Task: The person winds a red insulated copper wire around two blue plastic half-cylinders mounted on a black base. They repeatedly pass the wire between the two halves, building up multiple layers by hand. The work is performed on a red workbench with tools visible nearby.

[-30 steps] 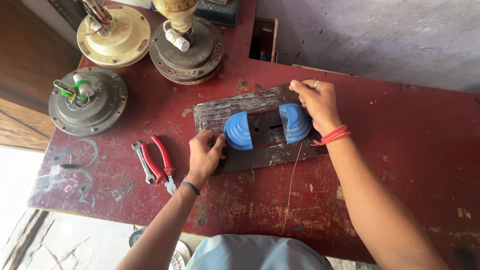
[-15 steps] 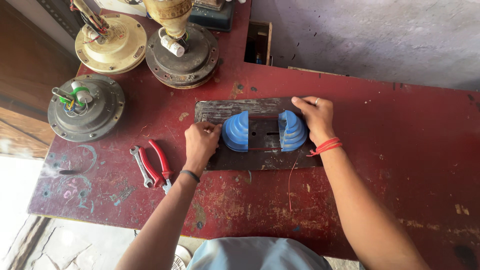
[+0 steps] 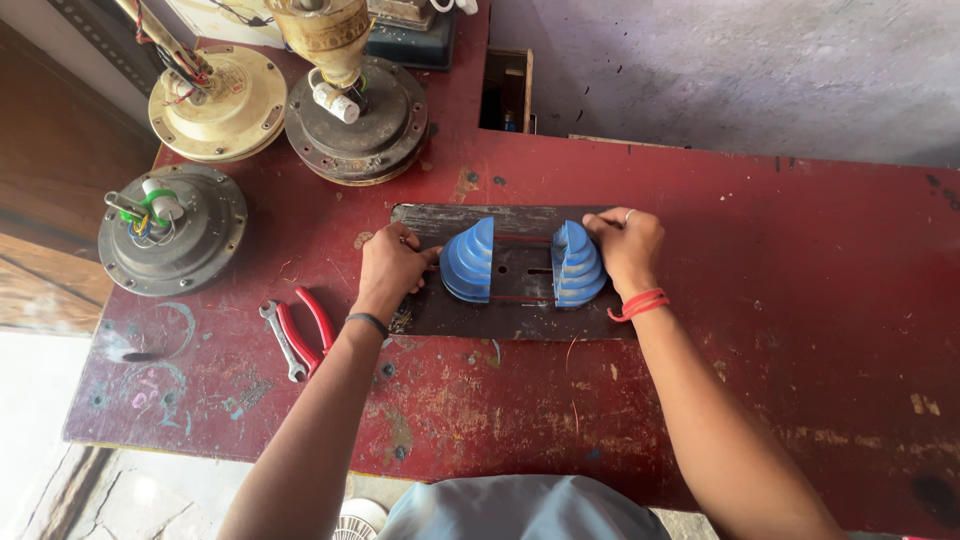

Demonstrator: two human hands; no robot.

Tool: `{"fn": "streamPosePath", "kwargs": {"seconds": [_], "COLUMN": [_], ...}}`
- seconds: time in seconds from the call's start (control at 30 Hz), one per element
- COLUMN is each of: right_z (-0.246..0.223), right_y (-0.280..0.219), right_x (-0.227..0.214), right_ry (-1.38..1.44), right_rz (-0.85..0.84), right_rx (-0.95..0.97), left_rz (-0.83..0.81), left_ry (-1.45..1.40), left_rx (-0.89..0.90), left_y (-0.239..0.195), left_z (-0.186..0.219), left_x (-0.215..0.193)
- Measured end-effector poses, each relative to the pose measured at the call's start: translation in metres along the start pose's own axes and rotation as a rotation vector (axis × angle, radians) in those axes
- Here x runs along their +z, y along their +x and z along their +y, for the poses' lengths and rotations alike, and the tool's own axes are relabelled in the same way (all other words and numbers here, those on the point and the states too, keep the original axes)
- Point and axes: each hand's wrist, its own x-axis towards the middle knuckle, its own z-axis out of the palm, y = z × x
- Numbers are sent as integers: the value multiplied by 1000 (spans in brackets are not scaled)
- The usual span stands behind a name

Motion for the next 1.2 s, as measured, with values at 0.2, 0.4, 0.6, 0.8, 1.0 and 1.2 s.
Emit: {"fn": "streamPosePath", "kwargs": {"seconds": [0.2,0.4,0.6,0.8,1.0,1.2], "right_z": [-5,-4,3,6,6,13], "right_y": [-26,-48,-58,-62,-61,-99], "right_x": [-23,-30,-30,-33,-46,-64], "right_ry": [-255,-216,-163,-139,-197,-308], "right_rz": [34,89,132,115,-25,-93], "right_rx": [-209,-306,-319,-310,-225,-217], "left_rz": [225,263,199,153,-10,-5], "left_ry": [216,208,148,263,358,325], "left_rx": [483,837,566,1073,893,871], "left_y": [-22,-57,-59,-74,-65,-65], "left_z": [-7,-21,-15,-6,1,-6], "left_x": [12,11,10,7,12,14]}}
